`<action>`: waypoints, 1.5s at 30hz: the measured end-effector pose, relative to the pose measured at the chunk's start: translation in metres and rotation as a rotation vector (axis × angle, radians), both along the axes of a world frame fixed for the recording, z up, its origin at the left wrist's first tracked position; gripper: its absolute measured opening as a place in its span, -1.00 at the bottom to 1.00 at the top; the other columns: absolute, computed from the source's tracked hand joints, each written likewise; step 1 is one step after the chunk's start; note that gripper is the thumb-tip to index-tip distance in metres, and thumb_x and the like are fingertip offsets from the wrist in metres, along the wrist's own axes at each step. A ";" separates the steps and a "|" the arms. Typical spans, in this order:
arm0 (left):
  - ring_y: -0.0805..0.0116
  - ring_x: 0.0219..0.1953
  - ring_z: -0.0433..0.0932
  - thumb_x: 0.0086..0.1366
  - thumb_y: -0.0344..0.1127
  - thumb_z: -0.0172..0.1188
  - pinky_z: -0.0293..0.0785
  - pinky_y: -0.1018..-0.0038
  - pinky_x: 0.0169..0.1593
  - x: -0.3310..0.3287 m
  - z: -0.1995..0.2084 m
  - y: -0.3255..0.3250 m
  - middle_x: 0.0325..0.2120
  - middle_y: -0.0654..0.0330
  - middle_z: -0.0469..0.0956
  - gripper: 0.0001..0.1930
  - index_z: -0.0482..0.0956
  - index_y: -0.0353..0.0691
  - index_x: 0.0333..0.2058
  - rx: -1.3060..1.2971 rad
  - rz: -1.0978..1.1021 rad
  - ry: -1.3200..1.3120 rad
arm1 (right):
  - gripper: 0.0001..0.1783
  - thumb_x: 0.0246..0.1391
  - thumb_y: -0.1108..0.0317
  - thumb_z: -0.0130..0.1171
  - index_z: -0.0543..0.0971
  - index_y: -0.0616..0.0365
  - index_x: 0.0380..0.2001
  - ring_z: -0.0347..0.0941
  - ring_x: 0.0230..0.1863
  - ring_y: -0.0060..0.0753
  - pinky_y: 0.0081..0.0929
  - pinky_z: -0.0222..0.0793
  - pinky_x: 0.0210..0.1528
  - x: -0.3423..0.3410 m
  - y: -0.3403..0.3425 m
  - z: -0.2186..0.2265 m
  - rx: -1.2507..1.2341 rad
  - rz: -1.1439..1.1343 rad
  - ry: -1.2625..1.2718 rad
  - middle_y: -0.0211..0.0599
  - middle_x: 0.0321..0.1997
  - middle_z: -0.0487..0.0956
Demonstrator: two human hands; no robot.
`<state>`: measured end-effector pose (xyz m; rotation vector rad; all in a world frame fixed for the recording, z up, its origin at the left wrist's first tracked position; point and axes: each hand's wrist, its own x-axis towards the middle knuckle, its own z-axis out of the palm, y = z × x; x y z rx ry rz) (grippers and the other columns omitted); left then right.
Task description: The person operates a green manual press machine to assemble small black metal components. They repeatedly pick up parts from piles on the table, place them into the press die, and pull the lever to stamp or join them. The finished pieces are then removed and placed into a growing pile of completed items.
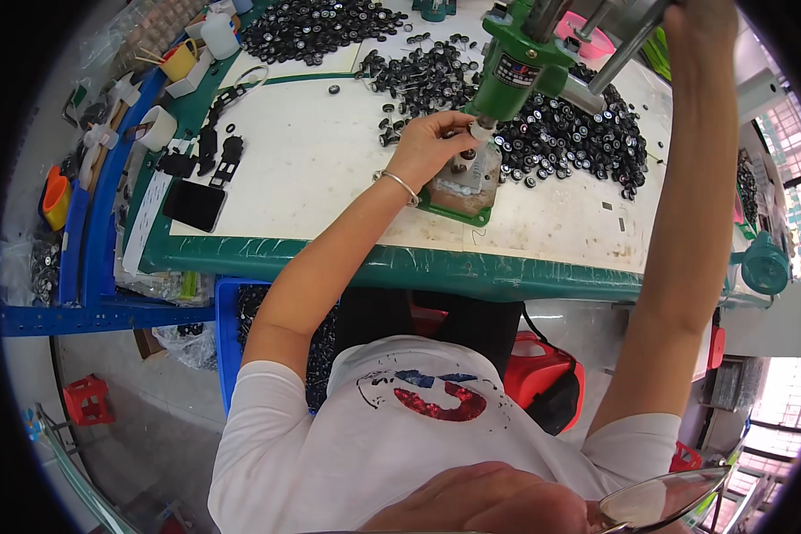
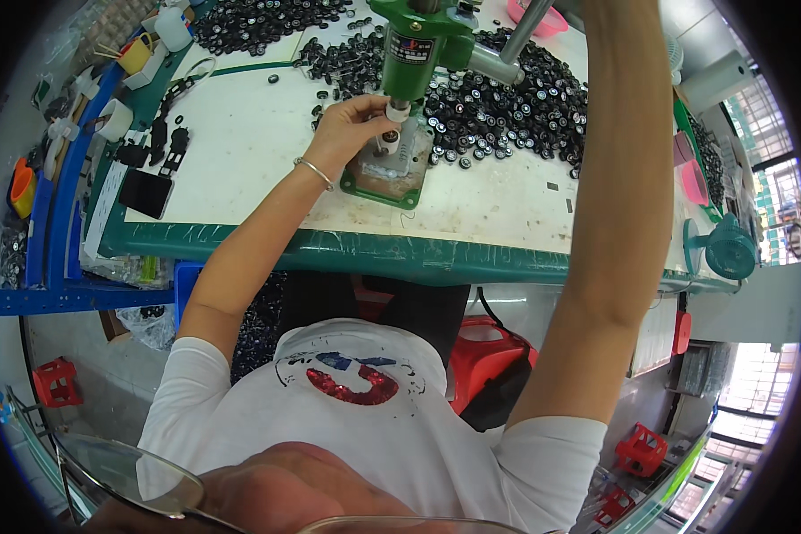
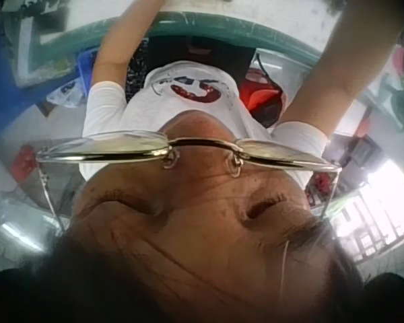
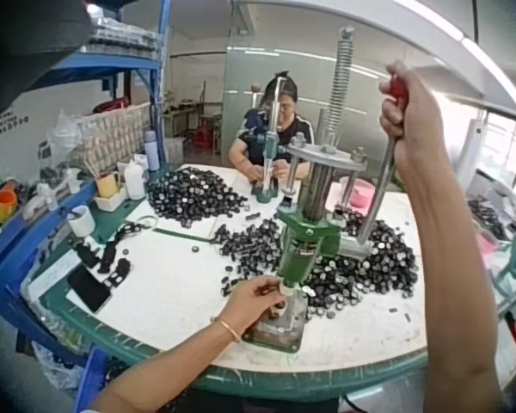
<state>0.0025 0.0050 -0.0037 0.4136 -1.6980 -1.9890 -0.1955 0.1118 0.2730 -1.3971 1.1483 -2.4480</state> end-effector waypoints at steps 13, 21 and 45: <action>0.27 -0.34 0.56 0.26 -0.42 0.14 0.66 0.55 -0.37 0.054 -0.028 -0.079 -0.42 0.06 0.50 -0.87 0.46 -0.38 -0.30 0.945 0.147 0.197 | -0.65 0.19 0.08 0.06 0.50 0.15 -0.18 0.45 -0.37 -0.45 -0.48 0.39 -0.32 -0.029 -0.002 -0.061 0.150 -0.129 -0.184 -0.32 -0.30 0.52; 0.57 -0.49 0.46 0.28 -0.29 0.11 0.30 0.72 -0.59 0.152 -0.008 -0.080 -0.46 0.26 0.49 -0.75 0.45 -0.27 -0.12 0.433 -0.007 -0.118 | -0.64 0.17 0.19 0.08 0.52 0.18 -0.05 0.38 -0.42 -0.69 -0.73 0.30 -0.46 -0.011 0.086 -0.152 0.648 -0.291 -0.201 -0.49 -0.30 0.50; 0.42 -0.36 0.53 0.14 -0.24 0.24 0.44 0.49 -0.20 0.101 0.010 -0.057 -0.37 0.22 0.60 -0.74 0.62 -0.20 -0.20 -0.856 0.035 -0.375 | -0.84 0.00 0.40 0.18 0.50 0.12 -0.30 0.46 -0.43 -0.30 -0.34 0.37 -0.35 0.052 0.111 -0.291 1.244 -0.488 0.657 -0.32 -0.30 0.49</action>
